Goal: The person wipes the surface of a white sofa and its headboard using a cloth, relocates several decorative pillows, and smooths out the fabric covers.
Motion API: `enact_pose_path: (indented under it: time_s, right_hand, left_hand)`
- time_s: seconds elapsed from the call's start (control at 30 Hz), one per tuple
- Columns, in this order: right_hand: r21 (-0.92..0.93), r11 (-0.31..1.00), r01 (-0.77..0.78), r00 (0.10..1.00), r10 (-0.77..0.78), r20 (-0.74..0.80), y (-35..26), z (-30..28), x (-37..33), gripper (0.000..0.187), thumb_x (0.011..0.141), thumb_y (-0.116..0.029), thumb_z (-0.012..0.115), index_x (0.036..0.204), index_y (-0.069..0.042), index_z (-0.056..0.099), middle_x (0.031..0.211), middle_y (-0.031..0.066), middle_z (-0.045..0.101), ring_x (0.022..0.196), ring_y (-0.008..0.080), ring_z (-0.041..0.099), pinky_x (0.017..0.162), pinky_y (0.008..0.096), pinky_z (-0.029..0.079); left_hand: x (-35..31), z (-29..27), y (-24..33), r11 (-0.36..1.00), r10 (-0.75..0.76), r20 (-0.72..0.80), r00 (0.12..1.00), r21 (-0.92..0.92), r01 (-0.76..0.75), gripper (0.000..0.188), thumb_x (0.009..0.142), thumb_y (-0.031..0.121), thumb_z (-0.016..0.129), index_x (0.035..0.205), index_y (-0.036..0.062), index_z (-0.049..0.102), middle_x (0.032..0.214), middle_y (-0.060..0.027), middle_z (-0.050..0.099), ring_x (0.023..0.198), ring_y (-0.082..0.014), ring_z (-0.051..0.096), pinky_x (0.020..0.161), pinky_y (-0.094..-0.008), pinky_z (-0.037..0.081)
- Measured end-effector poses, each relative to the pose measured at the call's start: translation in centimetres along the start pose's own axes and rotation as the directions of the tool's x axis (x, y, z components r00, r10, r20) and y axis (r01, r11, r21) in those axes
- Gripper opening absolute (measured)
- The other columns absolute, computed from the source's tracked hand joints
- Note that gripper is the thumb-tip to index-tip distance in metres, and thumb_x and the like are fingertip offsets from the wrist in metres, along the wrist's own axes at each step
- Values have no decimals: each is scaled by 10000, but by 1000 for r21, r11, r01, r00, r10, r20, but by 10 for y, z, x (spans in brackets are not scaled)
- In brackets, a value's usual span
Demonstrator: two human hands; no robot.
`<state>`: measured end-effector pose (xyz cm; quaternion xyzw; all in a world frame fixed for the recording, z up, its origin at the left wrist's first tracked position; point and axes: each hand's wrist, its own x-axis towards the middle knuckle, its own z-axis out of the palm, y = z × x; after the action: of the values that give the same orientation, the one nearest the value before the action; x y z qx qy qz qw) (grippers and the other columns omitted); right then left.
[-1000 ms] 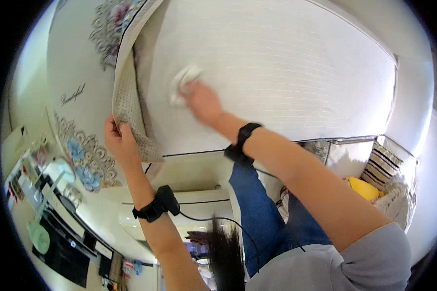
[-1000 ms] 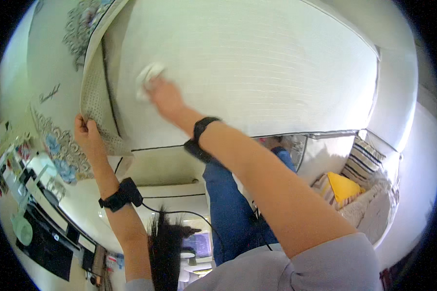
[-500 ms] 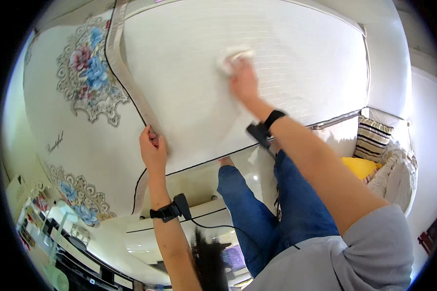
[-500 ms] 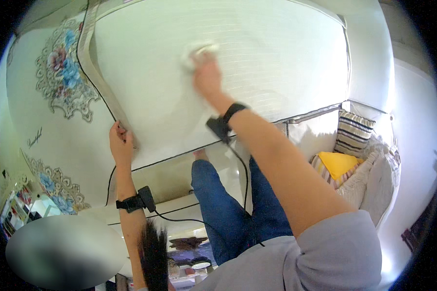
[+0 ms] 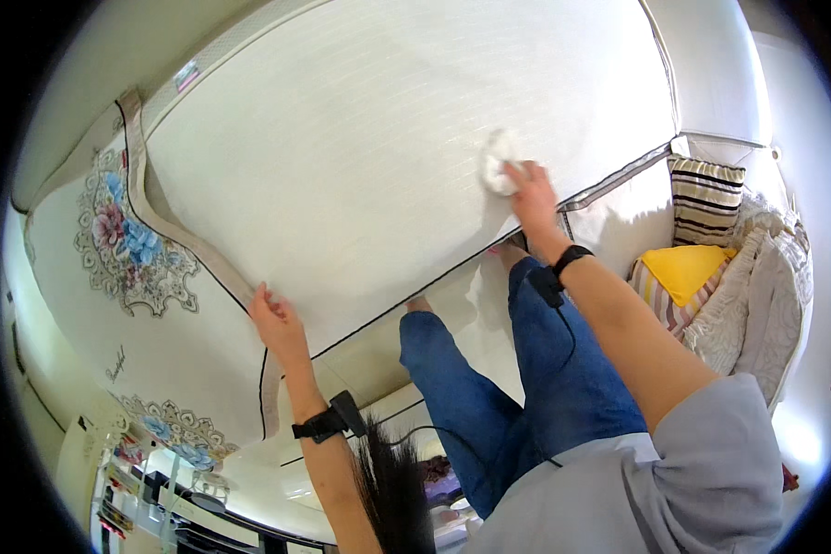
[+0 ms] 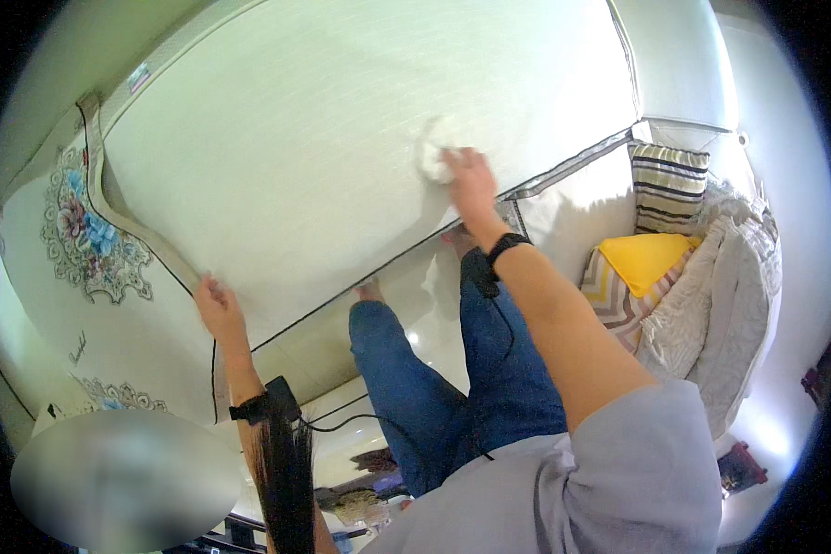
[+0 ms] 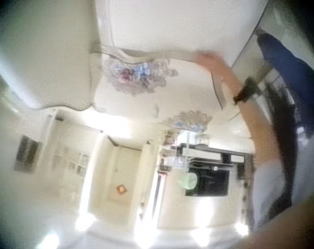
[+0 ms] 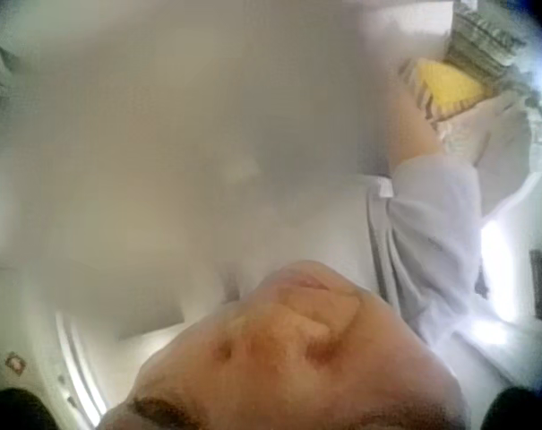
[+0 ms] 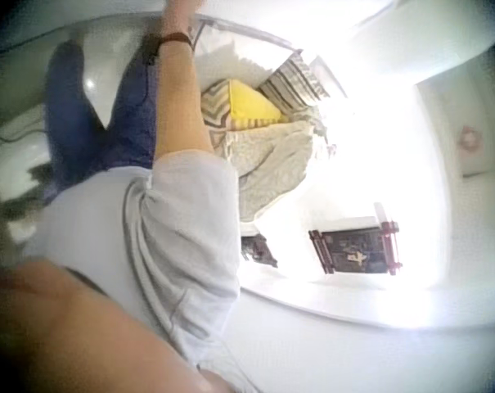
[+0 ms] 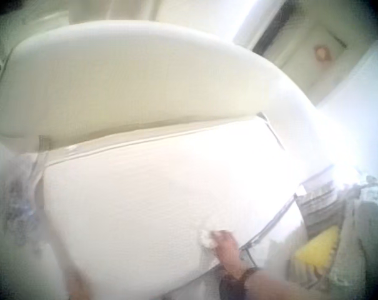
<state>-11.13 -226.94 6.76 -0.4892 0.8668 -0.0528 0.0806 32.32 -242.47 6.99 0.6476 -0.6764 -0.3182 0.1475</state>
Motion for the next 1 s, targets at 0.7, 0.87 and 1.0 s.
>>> enact_pose_path:
  time_s: [0.7, 0.87, 1.0]
  right_hand:
    - [171, 908, -382, 918, 394, -43, 198, -61, 14, 501, 719, -6, 603, 1189, -180, 585, 1119, 152, 546, 1008, 335, 550, 818, 437, 495]
    - [274, 961, 32, 991, -65, 114, 217, -59, 33, 555, 709, 20, 609, 1232, -158, 561, 1116, 148, 554, 987, 330, 559, 803, 405, 504]
    - [139, 943, -303, 951, 309, -23, 286, -60, 39, 561, 707, 24, 606, 1239, -149, 560, 1076, 130, 565, 964, 331, 561, 777, 401, 507]
  left_hand:
    - [-17, 233, 269, 913, 349, 292, 890, 110, -393, 554, 839, 117, 605, 1339, -19, 411, 1387, -271, 363, 1273, -398, 368, 1074, -461, 294]
    - [-39, 293, 326, 928, 208, 388, 898, 211, -306, 712, 828, 170, 620, 1402, -69, 275, 1463, -377, 129, 1375, -484, 136, 1134, -490, 153]
    - [-83, 333, 390, 859, 348, 586, 732, 114, -500, 744, 820, 171, 633, 1410, -76, 253, 1481, -366, 92, 1393, -479, 97, 1140, -498, 136]
